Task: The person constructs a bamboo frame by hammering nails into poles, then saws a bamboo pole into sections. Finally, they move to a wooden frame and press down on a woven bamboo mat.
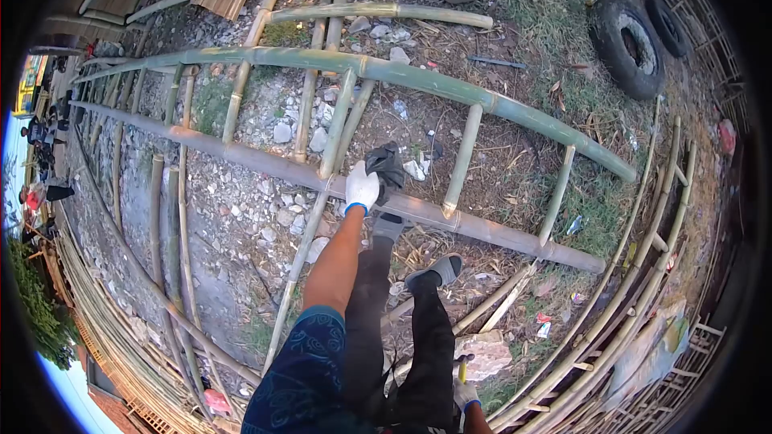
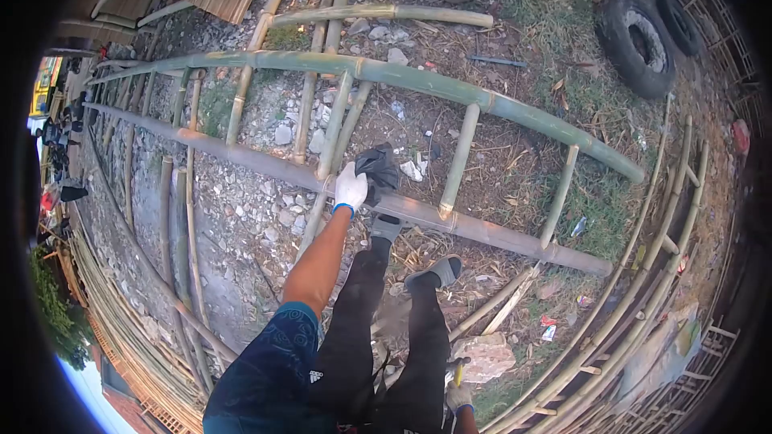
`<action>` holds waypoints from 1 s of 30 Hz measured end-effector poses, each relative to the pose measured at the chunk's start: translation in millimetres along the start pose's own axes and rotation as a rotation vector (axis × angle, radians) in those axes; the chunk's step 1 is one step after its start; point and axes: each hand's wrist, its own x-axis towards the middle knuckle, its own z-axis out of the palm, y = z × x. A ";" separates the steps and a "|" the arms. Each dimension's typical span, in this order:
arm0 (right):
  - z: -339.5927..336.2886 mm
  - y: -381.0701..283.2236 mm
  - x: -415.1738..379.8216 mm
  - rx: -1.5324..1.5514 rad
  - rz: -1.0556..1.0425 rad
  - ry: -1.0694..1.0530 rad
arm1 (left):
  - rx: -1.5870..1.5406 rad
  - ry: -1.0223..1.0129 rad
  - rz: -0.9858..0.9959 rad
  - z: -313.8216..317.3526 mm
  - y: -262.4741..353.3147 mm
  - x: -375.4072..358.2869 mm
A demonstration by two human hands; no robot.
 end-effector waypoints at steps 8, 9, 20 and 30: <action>-164.1 -145.0 -31.7 0.565 -0.139 0.334 | -0.704 0.179 -0.118 -157.9 8.9 -128.6; -175.8 -159.9 -29.2 0.558 -0.156 0.366 | -0.817 0.225 -0.071 -165.5 -8.5 -132.7; -95.3 -423.7 -146.8 -0.714 -0.491 0.456 | -0.922 0.151 -0.231 -448.1 -137.0 -125.8; 273.9 -844.7 -470.8 -0.368 -0.536 -0.100 | -0.672 0.372 -0.361 -739.3 -288.4 -114.3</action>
